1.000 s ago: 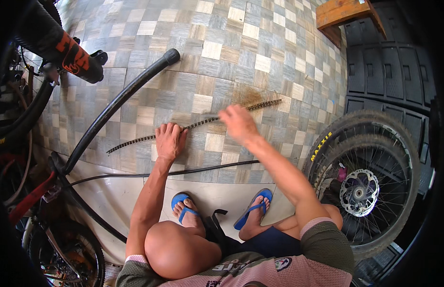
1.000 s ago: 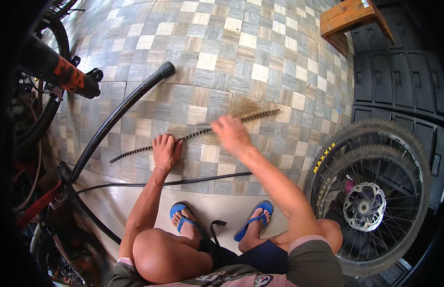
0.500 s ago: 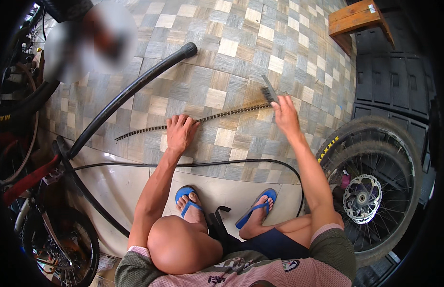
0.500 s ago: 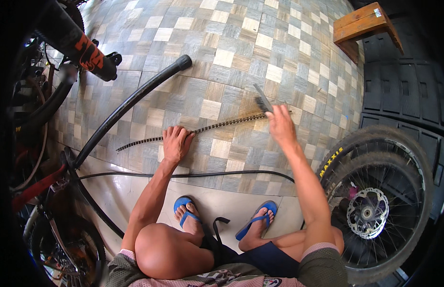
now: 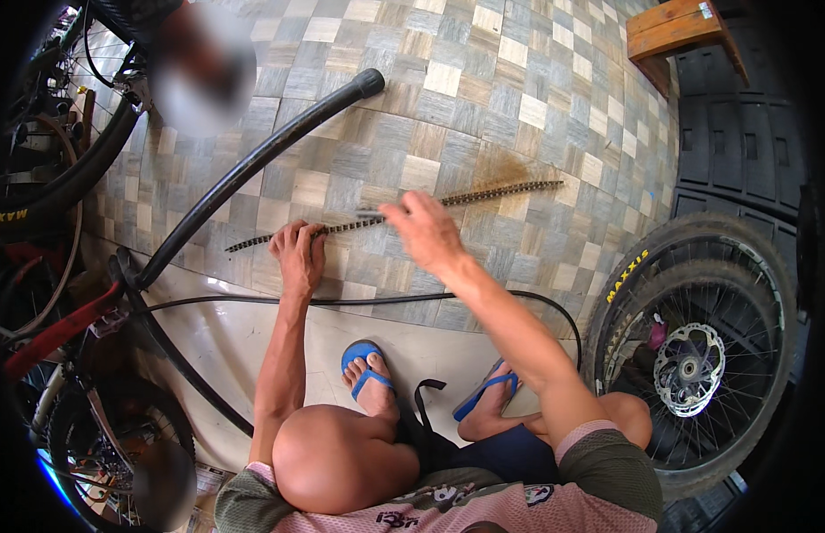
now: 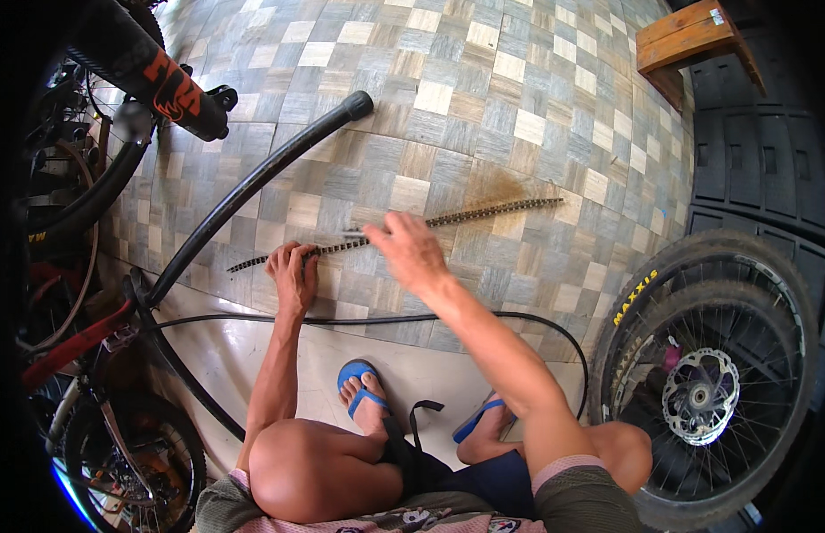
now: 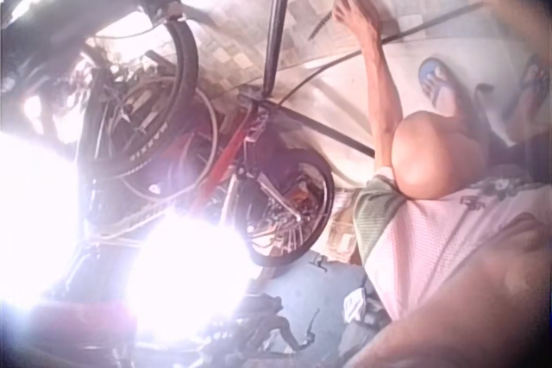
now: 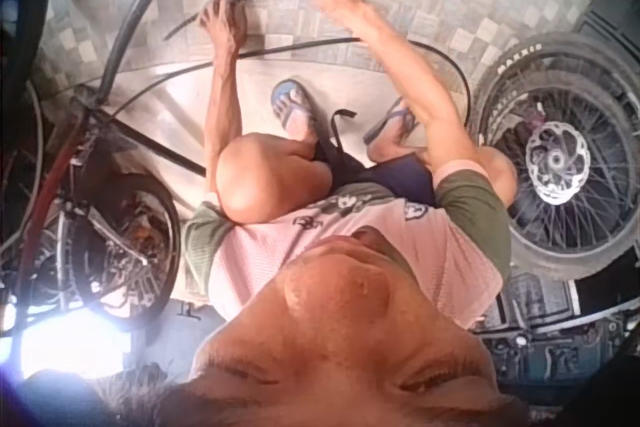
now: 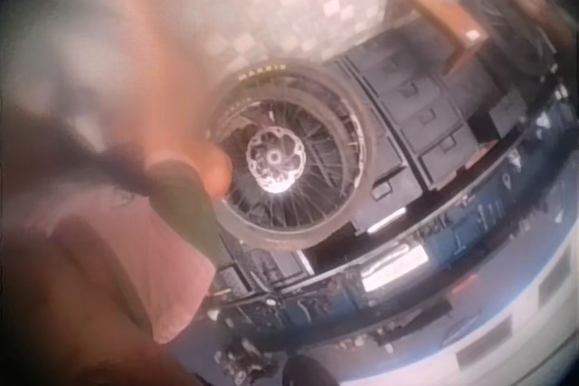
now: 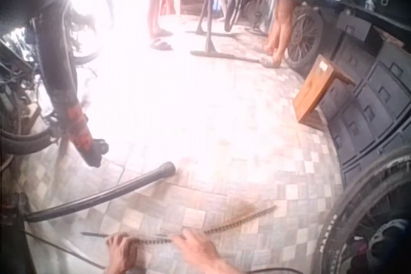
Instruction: The person sits on the floor and scrubs a bicycle chain with a brush, then moves to a workbench to dip the brush into a container of liquid. The chain is handled and scrubbed repeatedly on the floor before the person stands and prepares cleaning supplies.
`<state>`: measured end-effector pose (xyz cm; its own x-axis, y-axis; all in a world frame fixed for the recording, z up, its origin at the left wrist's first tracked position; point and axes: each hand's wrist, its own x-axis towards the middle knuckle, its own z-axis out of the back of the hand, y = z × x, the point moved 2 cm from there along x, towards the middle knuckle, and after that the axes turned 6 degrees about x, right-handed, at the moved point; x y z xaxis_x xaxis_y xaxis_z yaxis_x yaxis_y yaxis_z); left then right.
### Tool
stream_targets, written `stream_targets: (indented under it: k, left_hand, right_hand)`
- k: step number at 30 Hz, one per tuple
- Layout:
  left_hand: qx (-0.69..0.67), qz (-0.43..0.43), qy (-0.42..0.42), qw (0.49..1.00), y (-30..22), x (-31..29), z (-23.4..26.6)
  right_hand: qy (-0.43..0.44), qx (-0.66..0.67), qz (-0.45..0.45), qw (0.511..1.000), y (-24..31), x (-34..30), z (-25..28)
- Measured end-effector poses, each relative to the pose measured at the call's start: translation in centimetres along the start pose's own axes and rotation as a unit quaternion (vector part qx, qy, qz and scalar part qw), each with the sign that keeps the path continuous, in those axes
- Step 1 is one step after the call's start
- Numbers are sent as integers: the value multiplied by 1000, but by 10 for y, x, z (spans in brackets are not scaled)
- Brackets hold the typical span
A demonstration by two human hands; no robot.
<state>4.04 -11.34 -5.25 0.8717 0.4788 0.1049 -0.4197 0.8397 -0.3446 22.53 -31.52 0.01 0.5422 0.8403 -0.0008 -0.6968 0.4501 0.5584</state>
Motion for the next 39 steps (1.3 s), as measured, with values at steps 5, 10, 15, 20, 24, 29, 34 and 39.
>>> stream_targets:
  k: [5, 10, 15, 20, 24, 29, 34, 39]
  left_hand:
    - [-12, -25, -23, 999, 6, 0, -6]
    - [-19, -38, -37, 998, 7, 1, -6]
    - [-3, -26, -31, 999, 6, 1, -10]
    - [-16, -36, -29, 999, 11, 2, -8]
    - [-19, -21, -8, 1000, 11, 1, -6]
    - [4, -21, -10, 1000, 6, 8, -11]
    - [3, -23, -5, 1000, 8, 7, -15]
    - [-6, -16, 11, 1000, 12, 5, -11]
  right_hand:
    - [68, 167, -208, 961, -53, -16, 20]
    - [27, -76, -301, 950, -162, -52, 158]
    - [-14, 235, -256, 938, -79, -16, 115]
    - [45, 54, -64, 995, -20, -5, 11]
    - [-35, 165, -332, 928, -147, -77, 100]
    - [3, -156, -255, 954, -188, -85, 181]
    - [49, 235, -337, 910, -78, -24, 68]
    - [-55, 190, -437, 878, -152, -74, 127]
